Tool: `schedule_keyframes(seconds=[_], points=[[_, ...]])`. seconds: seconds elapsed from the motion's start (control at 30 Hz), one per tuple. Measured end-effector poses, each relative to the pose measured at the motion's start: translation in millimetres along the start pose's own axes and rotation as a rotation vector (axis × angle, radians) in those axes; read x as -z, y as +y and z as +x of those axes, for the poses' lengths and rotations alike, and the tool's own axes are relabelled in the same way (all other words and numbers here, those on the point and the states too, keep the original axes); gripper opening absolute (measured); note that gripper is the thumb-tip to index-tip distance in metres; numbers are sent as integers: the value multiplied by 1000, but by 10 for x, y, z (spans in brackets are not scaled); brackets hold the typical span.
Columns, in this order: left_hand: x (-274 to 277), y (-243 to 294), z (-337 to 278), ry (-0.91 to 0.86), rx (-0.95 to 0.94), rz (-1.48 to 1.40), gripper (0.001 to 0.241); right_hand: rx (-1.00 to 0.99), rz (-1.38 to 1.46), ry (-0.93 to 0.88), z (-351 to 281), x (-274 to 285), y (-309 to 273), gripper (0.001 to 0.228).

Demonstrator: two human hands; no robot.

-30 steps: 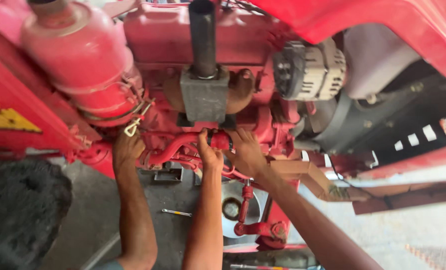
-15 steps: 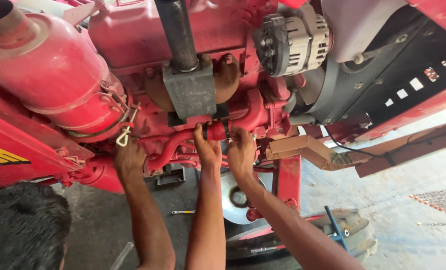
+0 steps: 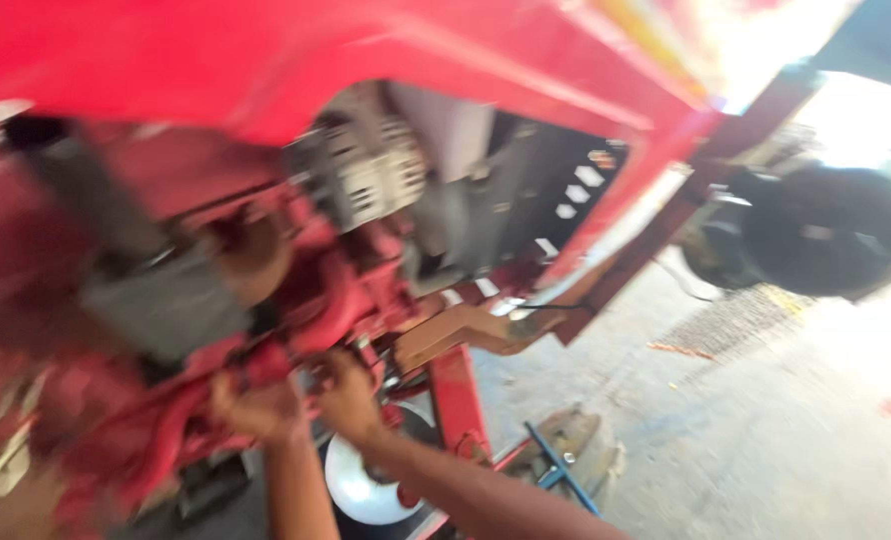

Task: The person works on the engine of a red tractor, using a wrench to tighten bolts and adjusting components. Another person assists by holding parts and using tools. The task involves coordinated mechanical adjustments under the hood.

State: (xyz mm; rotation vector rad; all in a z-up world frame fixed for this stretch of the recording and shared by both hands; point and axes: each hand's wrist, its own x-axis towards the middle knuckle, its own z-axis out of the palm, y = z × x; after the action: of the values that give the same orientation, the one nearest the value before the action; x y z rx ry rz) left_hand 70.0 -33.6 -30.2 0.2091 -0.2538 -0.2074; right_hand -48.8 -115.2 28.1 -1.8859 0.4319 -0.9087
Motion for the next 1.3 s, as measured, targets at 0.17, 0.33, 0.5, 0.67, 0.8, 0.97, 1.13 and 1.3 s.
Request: schedule_keyframes(seconds=[0.17,0.33,0.5,0.67,0.8,0.97,1.13,1.3], points=[[-92,-131,-173,62,-63,25,49,80,-112,-358,305,407,-1,28],[-47,-363,189,149,43,-248,82,825,-626,-358,893,577,-20,54],[-85,-356,301,33,153,-387,80,858,-1040,-795,1392,333,-97,52],[78,-388,273,34,28,-359,51,713,-1115,-1115,1586,234,-141,38],[148,-440,355,367,26,-460,42,870,-914,-996,1622,239,-188,50],[33,-430,333,419,-78,-386,45,594,-1017,-1114,1557,241,-192,49],[-407,-429,326,512,-305,-250,46,796,-1047,-1049,1599,304,-328,56],[-665,-635,177,821,-379,22,50,813,-1002,-1039,1581,334,-392,64]])
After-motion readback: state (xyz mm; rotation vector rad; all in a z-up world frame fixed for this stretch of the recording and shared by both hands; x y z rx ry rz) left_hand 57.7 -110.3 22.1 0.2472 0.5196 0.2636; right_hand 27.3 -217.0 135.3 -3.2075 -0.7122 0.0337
